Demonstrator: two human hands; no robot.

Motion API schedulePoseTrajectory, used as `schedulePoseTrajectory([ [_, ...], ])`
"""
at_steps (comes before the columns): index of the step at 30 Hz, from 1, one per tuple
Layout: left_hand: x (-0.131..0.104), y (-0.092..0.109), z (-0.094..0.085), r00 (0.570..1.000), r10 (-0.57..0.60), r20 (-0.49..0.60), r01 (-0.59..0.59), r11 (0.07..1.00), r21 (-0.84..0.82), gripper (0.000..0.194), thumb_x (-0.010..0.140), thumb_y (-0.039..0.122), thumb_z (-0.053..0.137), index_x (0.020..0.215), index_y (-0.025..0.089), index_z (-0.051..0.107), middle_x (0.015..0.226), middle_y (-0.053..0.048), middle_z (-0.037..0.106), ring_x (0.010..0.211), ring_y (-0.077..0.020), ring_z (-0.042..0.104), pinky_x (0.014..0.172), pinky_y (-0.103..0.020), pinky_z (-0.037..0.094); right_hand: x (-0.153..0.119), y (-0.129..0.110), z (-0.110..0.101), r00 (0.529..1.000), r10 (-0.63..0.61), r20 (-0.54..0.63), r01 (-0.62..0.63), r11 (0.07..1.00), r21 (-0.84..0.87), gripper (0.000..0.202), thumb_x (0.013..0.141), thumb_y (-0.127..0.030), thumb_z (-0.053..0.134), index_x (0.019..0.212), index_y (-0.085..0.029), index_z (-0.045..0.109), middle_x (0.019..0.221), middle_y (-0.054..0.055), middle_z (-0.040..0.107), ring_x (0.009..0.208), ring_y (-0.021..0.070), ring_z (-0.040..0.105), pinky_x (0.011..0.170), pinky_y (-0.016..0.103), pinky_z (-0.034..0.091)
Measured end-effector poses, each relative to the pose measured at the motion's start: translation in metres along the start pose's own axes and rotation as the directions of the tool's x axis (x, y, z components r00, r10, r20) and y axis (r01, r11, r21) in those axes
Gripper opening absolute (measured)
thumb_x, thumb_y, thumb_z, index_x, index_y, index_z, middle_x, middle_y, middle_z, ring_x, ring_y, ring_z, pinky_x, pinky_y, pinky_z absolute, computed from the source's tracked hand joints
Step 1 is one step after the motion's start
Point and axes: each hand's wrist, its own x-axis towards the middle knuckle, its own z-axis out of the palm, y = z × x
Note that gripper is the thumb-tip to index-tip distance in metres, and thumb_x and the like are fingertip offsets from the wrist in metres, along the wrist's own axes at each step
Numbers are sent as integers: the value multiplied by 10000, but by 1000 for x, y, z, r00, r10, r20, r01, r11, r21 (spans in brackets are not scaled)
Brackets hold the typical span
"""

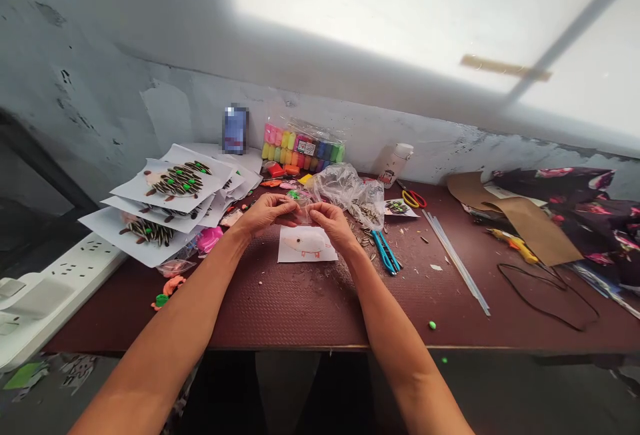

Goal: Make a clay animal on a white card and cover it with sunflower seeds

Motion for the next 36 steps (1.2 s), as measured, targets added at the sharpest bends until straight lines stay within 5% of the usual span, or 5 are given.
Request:
schedulePoseTrajectory([
  [14, 0, -3, -2, 989, -36, 147, 43, 998, -45, 345, 730, 343, 869, 957, 132, 716, 909, -62, 751, 810, -165, 734, 801, -304, 629, 2, 5, 2, 1000, -23, 14, 24, 999, -43, 311, 689, -452, 764, 727, -202, 583, 635, -48, 574, 574, 91, 470, 583, 243, 381],
  [21, 3, -5, -10, 998, -67, 18, 69, 992, -109, 266, 768, 184, 820, 983, 116, 677, 844, -89, 778, 735, -191, 758, 674, -291, 642, 5, 13, 2, 964, -71, -255, 56, 996, -65, 313, 657, -358, 732, 718, -248, 446, 557, -92, 498, 509, 94, 432, 517, 232, 333],
  [25, 2, -5, -6, 999, -39, -27, 35, 990, -136, 349, 745, 211, 849, 1038, 134, 677, 889, -88, 789, 753, -196, 766, 666, -292, 649, 4, 12, 3, 971, -119, -210, 117, 993, -18, 284, 681, -349, 730, 718, -238, 471, 661, -46, 622, 603, 113, 545, 589, 235, 391],
  [30, 3, -5, -2, 993, -58, -107, 47, 994, -95, 285, 747, 295, 861, 882, 127, 676, 800, -70, 775, 636, -170, 740, 555, -246, 624, 4, 12, 6, 967, -145, -210, 151, 988, 13, 351, 669, -379, 779, 680, -239, 458, 738, -14, 691, 746, 159, 652, 723, 278, 492],
  [36, 6, -7, -4, 989, -26, -146, 10, 994, -111, 344, 678, 273, 908, 878, 117, 674, 795, -55, 763, 624, -161, 733, 599, -268, 638, 5, 16, 6, 978, -126, -164, 120, 992, -42, 175, 691, -364, 750, 756, -215, 684, 840, 26, 751, 814, 179, 673, 834, 317, 525],
])
